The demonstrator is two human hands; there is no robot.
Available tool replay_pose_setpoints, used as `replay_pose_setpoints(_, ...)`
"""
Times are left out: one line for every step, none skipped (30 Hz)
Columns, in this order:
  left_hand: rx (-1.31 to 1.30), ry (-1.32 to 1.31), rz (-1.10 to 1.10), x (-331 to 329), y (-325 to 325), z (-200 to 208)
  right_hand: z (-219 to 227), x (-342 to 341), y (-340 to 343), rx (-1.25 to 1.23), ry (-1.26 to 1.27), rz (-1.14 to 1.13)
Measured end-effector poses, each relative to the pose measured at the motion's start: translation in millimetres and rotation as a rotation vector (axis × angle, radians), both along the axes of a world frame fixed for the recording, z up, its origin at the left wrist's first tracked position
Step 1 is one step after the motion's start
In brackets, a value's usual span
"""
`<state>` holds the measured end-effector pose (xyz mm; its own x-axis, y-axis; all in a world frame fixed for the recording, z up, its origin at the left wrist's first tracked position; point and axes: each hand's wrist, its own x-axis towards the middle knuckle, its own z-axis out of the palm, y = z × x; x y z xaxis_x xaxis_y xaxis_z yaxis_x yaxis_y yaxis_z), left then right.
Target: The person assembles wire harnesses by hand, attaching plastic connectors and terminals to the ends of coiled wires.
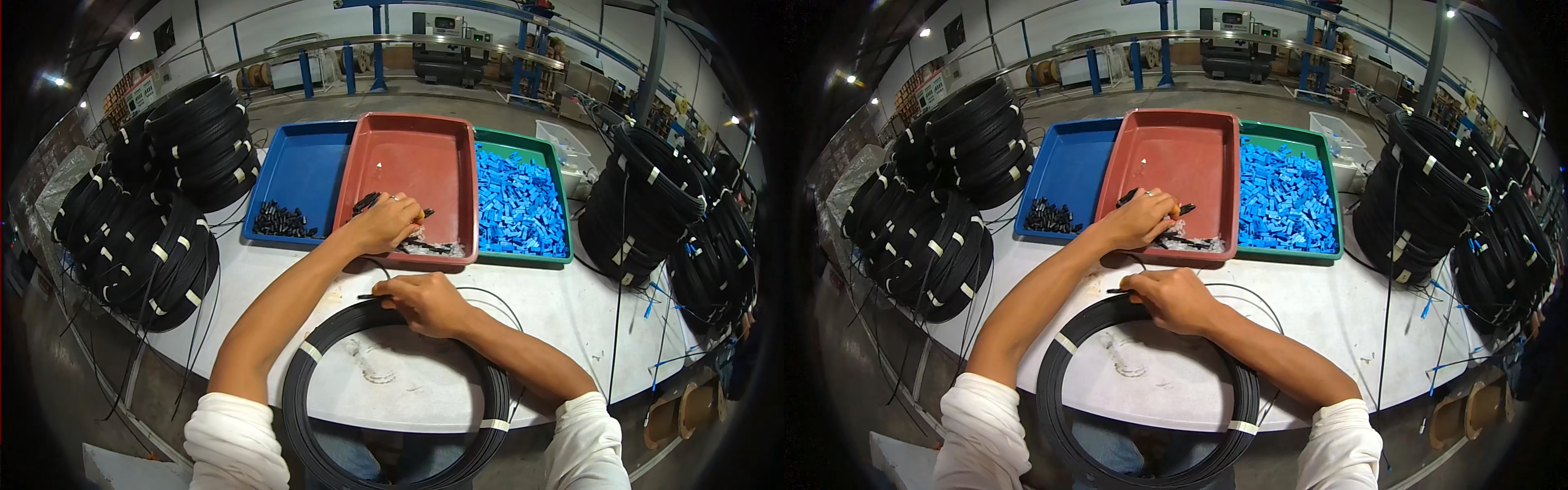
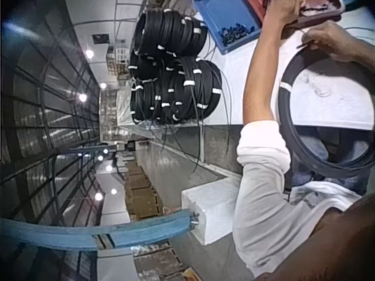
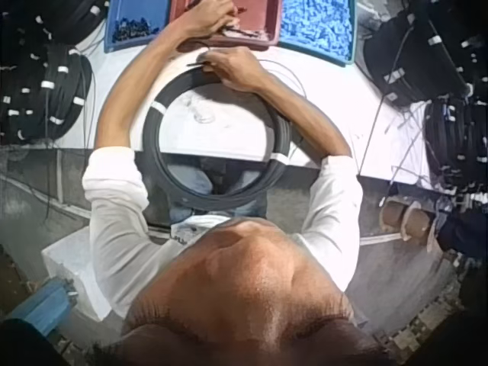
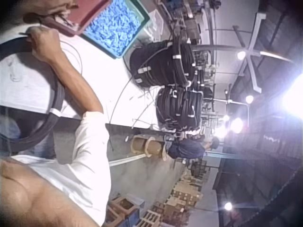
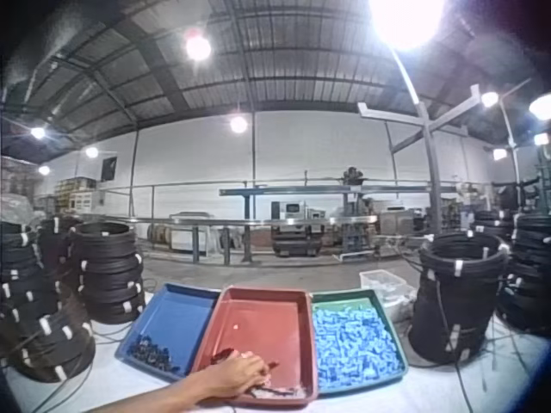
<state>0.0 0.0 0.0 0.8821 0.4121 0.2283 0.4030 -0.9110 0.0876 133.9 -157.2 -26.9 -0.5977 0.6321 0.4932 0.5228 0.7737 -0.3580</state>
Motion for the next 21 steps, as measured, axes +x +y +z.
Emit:
replay_pose_setpoints(-0.070,-0.171,-0.040,-11.0,-3.7,-3.1,-1.5,-0.9,-1.0,0.028,0.070,-0.044)
replay_pose_setpoints(-0.139,-0.344,-0.079,-22.5,-8.0,-6.7,-2.8,-1.7,-1.9,0.054,0.139,-0.088)
replay_pose_setpoints(-0.129,-0.355,-0.066,-27.9,-11.3,-6.8,-1.0,5.7,1.9,0.060,0.129,-0.072)
replay_pose_setpoints(-0.209,-0.424,-0.080,-41.2,-18.1,-7.5,-0.8,3.5,1.5,0.056,0.184,-0.115)
replay_pose_setpoints(-0.290,-0.493,-0.094,-53.9,-25.1,-8.4,-1.7,1.6,2.1,0.050,0.238,-0.160)
replay_pose_setpoints(-0.341,-0.492,-0.033,-66.7,-35.2,-6.4,-3.1,-0.7,3.8,0.084,0.271,-0.183)
replay_pose_setpoints(-0.350,-0.495,-0.023,-74.9,-43.1,-10.0,-3.1,-1.2,3.4,0.028,0.298,-0.215)
replay_pose_setpoints(-0.476,-0.566,0.036,-81.8,-49.5,-14.8,-4.6,-0.3,5.2,0.038,0.301,-0.229)
replay_pose_setpoints(-0.599,-0.635,0.097,-88.3,-56.3,-18.1,-4.1,0.4,7.2,0.050,0.305,-0.242)
replay_pose_setpoints(-0.648,-0.710,0.055,-93.0,-63.0,-22.1,-0.9,0.1,6.8,0.079,0.314,-0.216)
replay_pose_setpoints(-0.658,-0.714,0.061,-98.0,-69.4,-27.5,0.7,-0.9,5.0,0.067,0.309,-0.215)
replay_pose_setpoints(-0.724,-0.788,0.044,-102.0,-74.1,-32.7,2.8,-1.4,4.6,0.064,0.306,-0.195)
replay_pose_setpoints(-0.791,-0.863,0.025,-105.4,-79.0,-37.4,4.7,-1.7,4.3,0.061,0.302,-0.176)
replay_pose_setpoints(-0.857,-0.948,0.003,-108.5,-84.7,-40.2,6.1,-1.8,3.8,0.041,0.281,-0.169)
replay_pose_setpoints(-0.868,-0.954,0.004,-111.4,-87.2,-41.2,5.1,-0.9,4.2,0.031,0.274,-0.173)
replay_pose_setpoints(-0.856,-0.990,-0.050,-114.8,-88.9,-41.6,3.5,0.1,4.8,0.036,0.254,-0.153)
replay_pose_setpoints(-0.842,-1.025,-0.103,-116.8,-89.6,-41.5,2.5,1.1,5.6,0.040,0.236,-0.133)
replay_pose_setpoints(-0.831,-1.038,-0.104,-117.3,-91.0,-41.8,3.3,0.3,4.8,0.027,0.231,-0.140)
replay_pose_setpoints(-0.846,-1.041,-0.103,-115.5,-93.2,-42.4,5.8,-0.5,4.2,0.056,0.236,-0.102)
replay_pose_setpoints(-0.831,-1.045,-0.094,-111.8,-95.9,-43.0,8.2,-1.1,3.0,0.086,0.241,-0.064)
replay_pose_setpoints(-0.810,-1.046,-0.080,-110.5,-97.2,-43.7,10.1,-2.1,1.8,0.076,0.243,-0.065)
